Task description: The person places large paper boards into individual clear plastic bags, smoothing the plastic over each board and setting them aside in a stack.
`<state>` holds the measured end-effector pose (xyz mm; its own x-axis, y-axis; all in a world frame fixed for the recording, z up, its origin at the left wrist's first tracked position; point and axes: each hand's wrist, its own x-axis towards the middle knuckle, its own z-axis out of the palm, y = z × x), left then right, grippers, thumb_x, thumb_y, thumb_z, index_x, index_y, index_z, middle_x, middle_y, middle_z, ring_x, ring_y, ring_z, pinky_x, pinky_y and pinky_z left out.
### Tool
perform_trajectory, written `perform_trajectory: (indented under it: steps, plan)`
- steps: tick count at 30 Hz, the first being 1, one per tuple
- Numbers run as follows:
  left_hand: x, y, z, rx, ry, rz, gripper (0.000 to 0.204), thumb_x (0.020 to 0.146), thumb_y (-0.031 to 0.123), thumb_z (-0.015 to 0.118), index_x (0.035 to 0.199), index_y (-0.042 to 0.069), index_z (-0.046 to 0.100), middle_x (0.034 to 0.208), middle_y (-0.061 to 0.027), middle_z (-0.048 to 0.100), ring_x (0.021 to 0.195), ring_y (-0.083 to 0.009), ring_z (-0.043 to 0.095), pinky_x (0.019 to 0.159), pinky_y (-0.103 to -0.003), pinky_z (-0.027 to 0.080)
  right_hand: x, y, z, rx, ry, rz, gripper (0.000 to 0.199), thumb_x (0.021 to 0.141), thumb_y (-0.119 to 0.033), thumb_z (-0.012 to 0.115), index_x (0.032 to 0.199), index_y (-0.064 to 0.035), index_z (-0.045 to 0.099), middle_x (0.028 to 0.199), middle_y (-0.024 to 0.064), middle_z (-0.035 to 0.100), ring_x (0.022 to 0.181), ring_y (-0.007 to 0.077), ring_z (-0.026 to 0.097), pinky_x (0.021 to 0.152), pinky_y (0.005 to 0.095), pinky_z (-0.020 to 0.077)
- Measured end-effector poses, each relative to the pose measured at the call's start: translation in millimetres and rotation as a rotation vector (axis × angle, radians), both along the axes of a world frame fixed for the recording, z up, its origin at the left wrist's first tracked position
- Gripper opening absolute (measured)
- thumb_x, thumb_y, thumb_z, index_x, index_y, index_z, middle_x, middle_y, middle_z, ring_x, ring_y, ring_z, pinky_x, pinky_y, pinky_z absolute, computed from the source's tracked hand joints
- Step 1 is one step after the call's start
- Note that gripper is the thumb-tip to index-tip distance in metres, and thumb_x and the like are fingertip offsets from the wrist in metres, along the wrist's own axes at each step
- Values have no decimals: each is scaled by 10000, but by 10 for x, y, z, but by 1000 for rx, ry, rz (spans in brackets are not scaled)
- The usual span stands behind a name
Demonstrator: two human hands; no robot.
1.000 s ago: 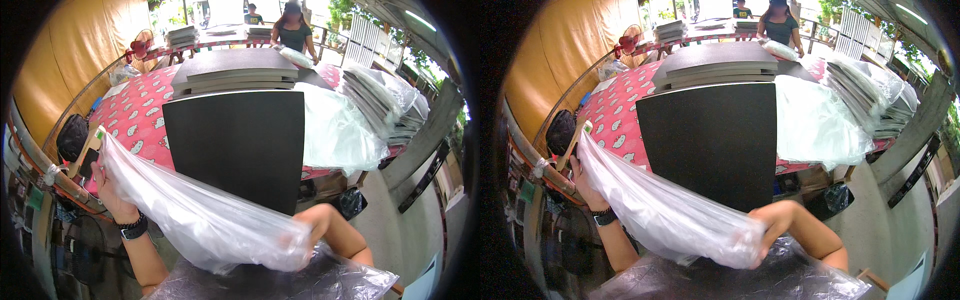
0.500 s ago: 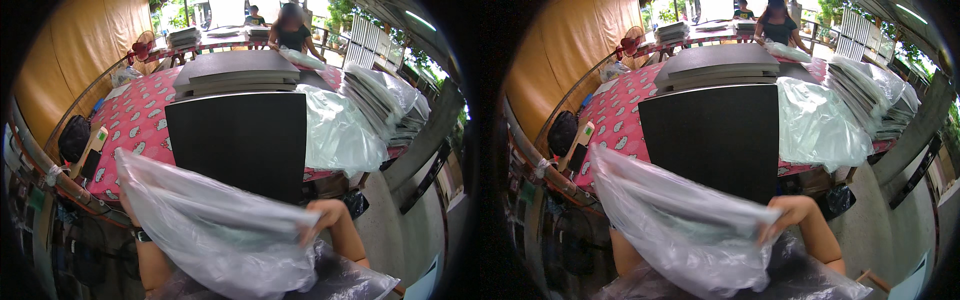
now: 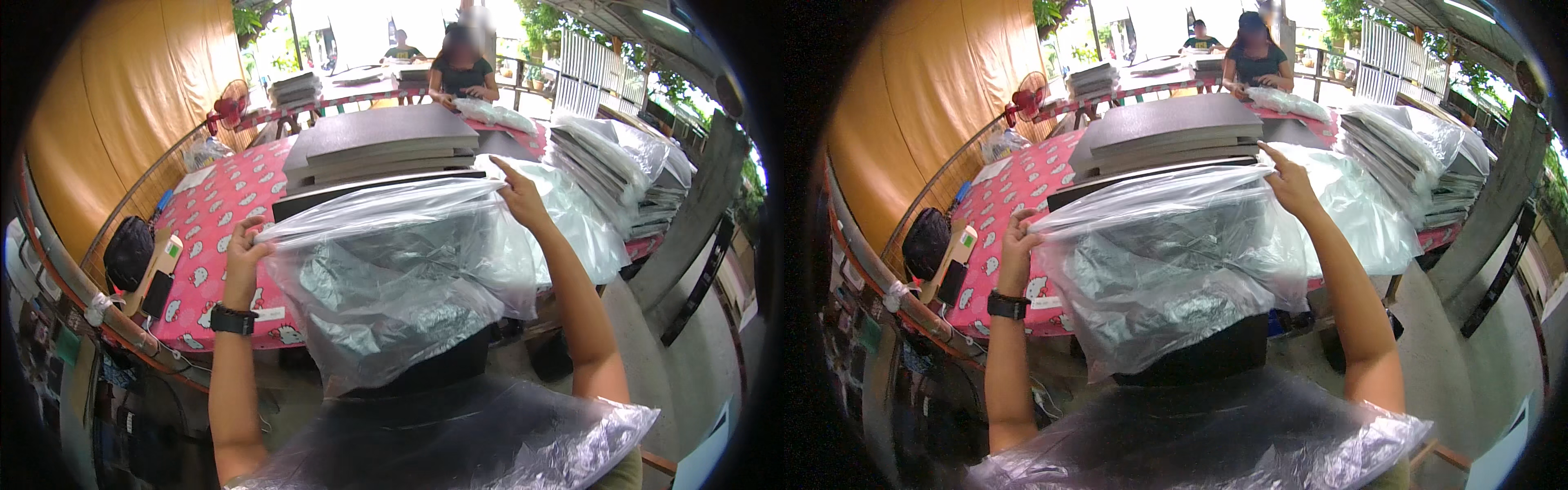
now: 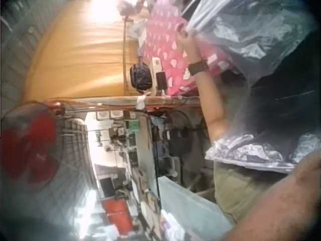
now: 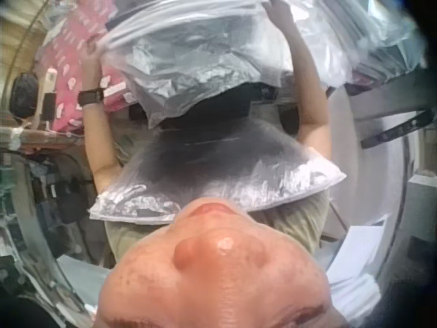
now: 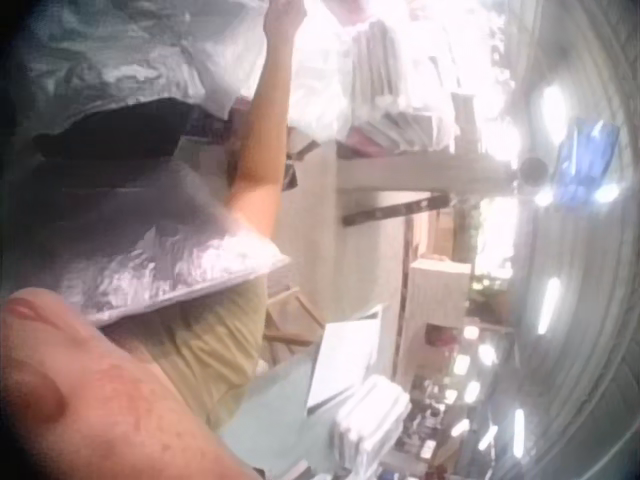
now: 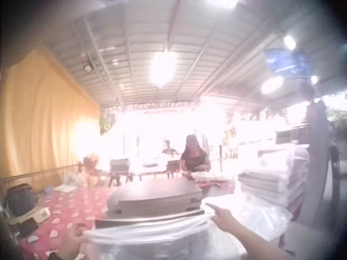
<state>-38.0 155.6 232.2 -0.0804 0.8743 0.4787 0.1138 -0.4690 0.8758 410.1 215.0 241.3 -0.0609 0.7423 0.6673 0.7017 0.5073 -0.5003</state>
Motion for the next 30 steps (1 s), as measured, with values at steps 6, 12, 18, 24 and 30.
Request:
perform_trajectory:
  steps: [6, 12, 18, 24, 30]
  plan:
    - [-121, 153, -25, 325, 767, 511, 444, 650, 63, 552, 1091, 86, 507, 606, -69, 450, 564, -202, 446, 549, -325, 367, -165, -205, -6, -183, -229, -22, 498, 695, -59, 540, 1181, -134, 458, 703, 197, 564, 683, 323, 562, 659, 415, 422]
    - [7, 351, 84, 194, 857, 509, 467, 712, 137, 554, 1170, 143, 464, 658, -154, 517, 635, -287, 509, 594, -401, 387, -71, 66, 61, -86, -299, -76, 576, 683, -110, 543, 1234, -91, 375, 667, 198, 558, 665, 361, 553, 652, 420, 428]
    - [-5, 173, 114, 210, 890, 502, 388, 699, 108, 566, 1077, 189, 544, 648, -118, 528, 648, -229, 525, 586, -335, 405, 12, -366, 41, 93, 15, 0, 240, 683, -101, 598, 898, -21, 530, 547, 67, 493, 515, 169, 494, 496, 295, 375]
    - [-373, -202, 367, -138, 1, -42, 193, 759, 100, 561, 938, 34, 595, 612, 16, 509, 505, -68, 415, 482, -215, 340, -7, -761, 367, -671, 844, 546, 72, 758, -119, 555, 778, -50, 550, 679, -2, 558, 587, 57, 536, 493, 208, 439]
    - [-107, -321, 224, 147, 241, 293, 174, 778, 135, 587, 863, -13, 619, 650, 33, 532, 589, -32, 442, 509, -174, 332, 126, -812, 135, -591, 939, 481, 164, 771, -33, 495, 913, 27, 550, 819, 75, 595, 627, 102, 567, 519, 221, 473]
